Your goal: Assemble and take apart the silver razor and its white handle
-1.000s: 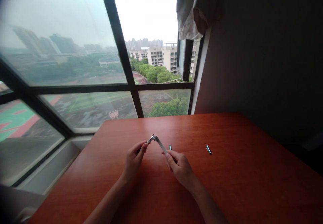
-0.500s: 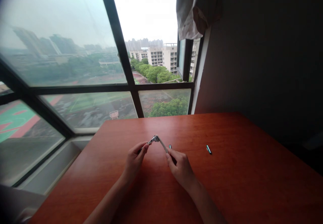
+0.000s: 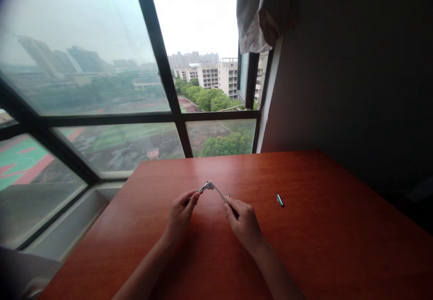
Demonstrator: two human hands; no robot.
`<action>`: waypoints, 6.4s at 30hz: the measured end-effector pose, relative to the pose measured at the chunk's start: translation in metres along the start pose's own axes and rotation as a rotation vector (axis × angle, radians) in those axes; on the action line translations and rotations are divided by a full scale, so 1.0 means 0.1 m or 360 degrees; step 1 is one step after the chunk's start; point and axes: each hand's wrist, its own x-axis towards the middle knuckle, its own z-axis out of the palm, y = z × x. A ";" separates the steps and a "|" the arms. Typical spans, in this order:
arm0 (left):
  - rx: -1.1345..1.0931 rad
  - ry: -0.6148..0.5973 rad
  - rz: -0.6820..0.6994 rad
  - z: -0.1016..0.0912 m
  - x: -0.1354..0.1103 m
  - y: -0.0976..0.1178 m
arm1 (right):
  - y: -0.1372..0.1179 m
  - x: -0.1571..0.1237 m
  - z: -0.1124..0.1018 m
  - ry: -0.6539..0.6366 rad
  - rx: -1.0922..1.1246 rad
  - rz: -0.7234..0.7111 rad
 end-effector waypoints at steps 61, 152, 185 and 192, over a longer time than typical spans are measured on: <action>0.0041 0.0009 0.0080 0.01 0.00 -0.02 | 0.00 -0.03 0.01 0.0066 0.0000 -0.0052; 0.0455 -0.0190 0.0415 -0.03 0.02 0.00 | 0.11 0.01 -0.07 0.0074 -0.0003 -0.0058; 0.1071 -0.0083 0.0581 -0.06 0.02 -0.02 | 0.24 -0.05 -0.12 -0.0005 -0.0739 -0.0141; 0.1046 -0.0090 0.0602 -0.05 0.01 -0.02 | 0.29 -0.03 -0.14 0.0077 -0.0720 -0.0105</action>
